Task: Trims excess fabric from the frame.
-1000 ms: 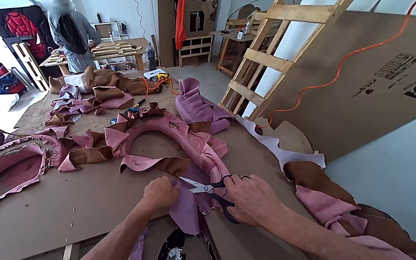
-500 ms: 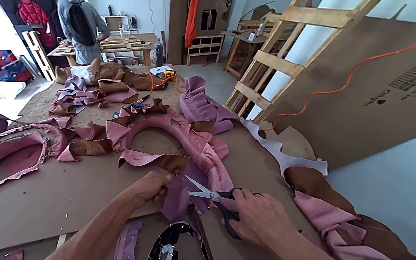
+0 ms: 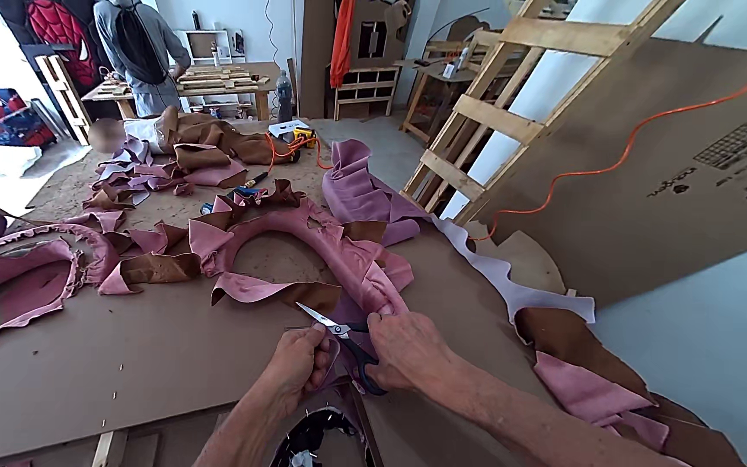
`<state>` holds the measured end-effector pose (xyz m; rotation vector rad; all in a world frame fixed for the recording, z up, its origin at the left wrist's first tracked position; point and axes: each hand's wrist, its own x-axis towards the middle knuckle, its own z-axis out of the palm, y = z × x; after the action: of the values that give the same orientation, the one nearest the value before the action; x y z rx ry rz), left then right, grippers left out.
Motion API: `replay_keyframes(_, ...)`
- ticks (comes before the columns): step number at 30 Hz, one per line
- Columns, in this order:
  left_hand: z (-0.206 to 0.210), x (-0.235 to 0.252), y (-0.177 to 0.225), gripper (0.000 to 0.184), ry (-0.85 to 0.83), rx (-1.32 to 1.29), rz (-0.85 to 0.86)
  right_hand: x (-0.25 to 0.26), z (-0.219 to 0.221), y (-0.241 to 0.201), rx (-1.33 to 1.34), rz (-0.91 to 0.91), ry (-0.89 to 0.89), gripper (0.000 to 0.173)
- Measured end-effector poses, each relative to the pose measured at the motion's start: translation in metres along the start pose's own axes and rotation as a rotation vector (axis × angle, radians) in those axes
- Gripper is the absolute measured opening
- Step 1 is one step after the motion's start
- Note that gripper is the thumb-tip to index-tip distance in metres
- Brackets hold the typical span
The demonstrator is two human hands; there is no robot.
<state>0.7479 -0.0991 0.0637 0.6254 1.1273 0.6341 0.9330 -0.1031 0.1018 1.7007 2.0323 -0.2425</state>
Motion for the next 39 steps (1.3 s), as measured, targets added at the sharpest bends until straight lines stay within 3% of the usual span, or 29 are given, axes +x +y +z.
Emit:
replay_keyframes(4, -0.014, 0.005, -0.009, 0.045, -0.027, -0.199, 0.050, -0.001, -0.006, -0.004, 0.060, -0.090, -0.089, 0.045)
replay_keyframes(8, -0.049, -0.016, 0.009, 0.042, -0.143, -0.081, 0.363, -0.001, 0.003, 0.008, 0.174, -0.130, -0.024, 0.040)
replay_keyframes(12, -0.118, -0.051, 0.063, 0.020, 0.102, -0.023, 0.713, -0.027, 0.013, 0.052, 0.366, -0.045, 0.013, 0.047)
replay_keyframes(16, -0.172, -0.070, 0.126, 0.031, 0.238, -0.094, 1.019, -0.055, 0.023, 0.072, 0.335, 0.140, -0.033, 0.054)
replay_keyframes(18, -0.163, -0.060, 0.147, 0.031, 0.227, 0.128, 1.030, -0.058, 0.023, 0.062, 0.330, 0.170, -0.065, 0.061)
replay_keyframes(21, -0.110, -0.017, 0.149, 0.017, 0.074, 0.676, 0.861, -0.049, 0.021, 0.044, 0.323, 0.157, -0.092, 0.069)
replay_keyframes(23, -0.062, 0.012, 0.145, 0.027, 0.021, 1.269, 0.673, -0.042, 0.016, 0.036, 0.313, 0.158, -0.105, 0.070)
replay_keyframes(25, -0.023, 0.049, 0.134, 0.058, 0.029, 1.713, 0.505, -0.037, 0.015, 0.030, 0.300, 0.161, -0.108, 0.069)
replay_keyframes(27, -0.004, 0.082, 0.126, 0.077, -0.037, 1.857, 0.316, -0.032, 0.014, 0.025, 0.290, 0.164, -0.117, 0.069)
replay_keyframes(28, 0.000, 0.092, 0.125, 0.074, -0.113, 1.817, 0.228, -0.030, 0.013, 0.024, 0.287, 0.163, -0.121, 0.070)
replay_keyframes(29, 0.000, 0.098, 0.125, 0.058, -0.198, 1.747, 0.196, -0.028, 0.013, 0.022, 0.288, 0.158, -0.120, 0.071)
replay_keyframes(31, -0.005, 0.095, 0.128, 0.025, -0.351, 1.647, 0.232, -0.024, 0.014, 0.019, 0.295, 0.150, -0.105, 0.071)
replay_keyframes(34, -0.020, 0.075, 0.128, 0.016, -0.410, 1.616, 0.421, -0.014, 0.017, 0.015, 0.301, 0.135, -0.060, 0.069)
replay_keyframes(37, -0.045, 0.061, 0.100, 0.016, -0.244, 1.539, 0.781, -0.002, 0.015, 0.006, 0.283, 0.122, -0.011, 0.065)
replay_keyframes(39, -0.059, 0.058, 0.063, 0.018, -0.043, 1.403, 1.047, 0.004, 0.008, 0.000, 0.267, 0.105, -0.014, 0.064)
